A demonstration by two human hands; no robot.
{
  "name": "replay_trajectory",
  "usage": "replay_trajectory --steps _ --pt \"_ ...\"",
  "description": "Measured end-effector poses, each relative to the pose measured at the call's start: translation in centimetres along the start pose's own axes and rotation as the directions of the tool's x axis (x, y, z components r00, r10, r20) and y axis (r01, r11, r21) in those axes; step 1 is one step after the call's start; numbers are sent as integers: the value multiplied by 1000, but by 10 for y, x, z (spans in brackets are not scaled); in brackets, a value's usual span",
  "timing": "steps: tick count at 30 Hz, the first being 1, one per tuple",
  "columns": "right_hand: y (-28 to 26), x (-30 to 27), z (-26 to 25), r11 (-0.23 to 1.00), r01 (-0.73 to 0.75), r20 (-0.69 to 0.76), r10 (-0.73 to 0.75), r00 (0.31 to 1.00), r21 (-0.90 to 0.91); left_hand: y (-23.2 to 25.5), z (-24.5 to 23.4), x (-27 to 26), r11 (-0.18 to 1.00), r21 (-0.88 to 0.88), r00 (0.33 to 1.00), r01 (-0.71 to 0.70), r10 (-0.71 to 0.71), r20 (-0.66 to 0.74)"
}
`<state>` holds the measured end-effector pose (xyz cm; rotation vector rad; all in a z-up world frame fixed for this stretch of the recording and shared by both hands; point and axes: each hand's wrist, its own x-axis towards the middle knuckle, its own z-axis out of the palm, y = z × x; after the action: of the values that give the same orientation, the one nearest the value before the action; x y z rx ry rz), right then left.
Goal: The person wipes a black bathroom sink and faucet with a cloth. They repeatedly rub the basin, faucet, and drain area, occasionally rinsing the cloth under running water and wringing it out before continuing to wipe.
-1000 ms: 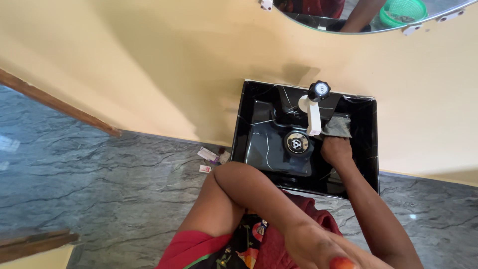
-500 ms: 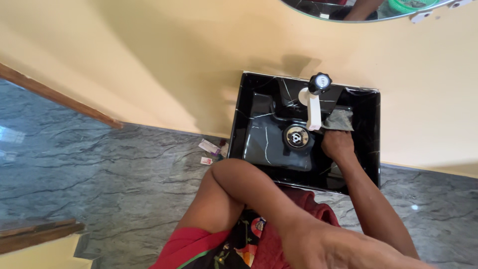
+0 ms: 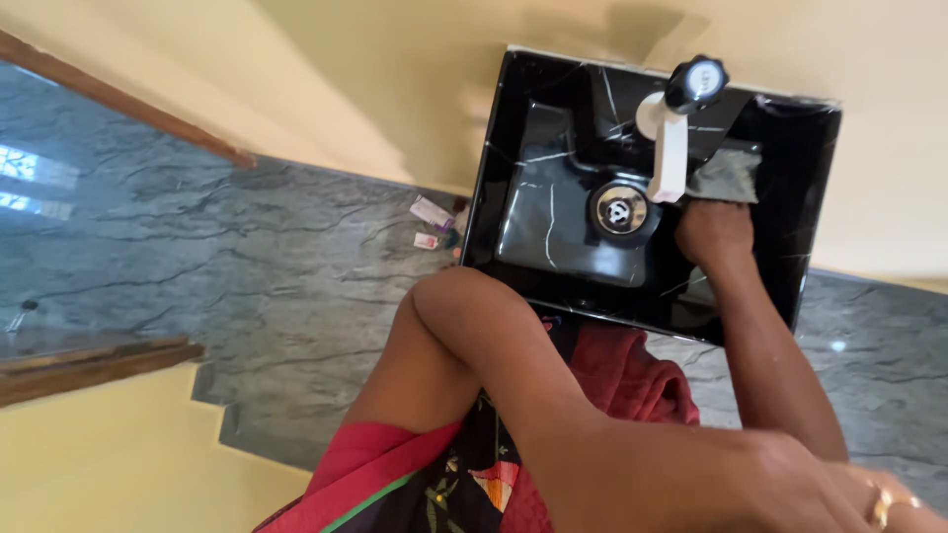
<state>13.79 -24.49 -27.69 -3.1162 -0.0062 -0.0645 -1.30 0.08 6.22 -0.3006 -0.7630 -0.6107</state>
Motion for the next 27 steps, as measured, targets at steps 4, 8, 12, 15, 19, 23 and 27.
replay_trajectory --steps 4,8,12,15,19,23,27 --pt "-2 -6 -6 999 -33 16 32 999 40 36 -22 4 822 568 984 46 -135 116" --pt "-4 -1 -15 998 -18 -1 18 1000 53 48 -39 12 658 734 947 -168 -97 305" --pt "-1 -4 -8 997 -5 15 4 1000 83 50 -53 8 562 750 895 -349 -38 445" --pt "8 -6 4 997 70 -65 -68 996 28 46 -60 1 527 739 867 -420 -8 498" --pt "21 -5 24 995 92 -42 -94 995 -34 45 -66 -11 515 740 859 -432 -14 511" --pt "26 -4 36 990 48 -14 -51 999 -129 44 -77 -17 520 726 825 -450 -69 561" --pt "11 -12 55 993 -30 76 39 996 -115 44 -83 -34 546 727 823 -417 -112 557"
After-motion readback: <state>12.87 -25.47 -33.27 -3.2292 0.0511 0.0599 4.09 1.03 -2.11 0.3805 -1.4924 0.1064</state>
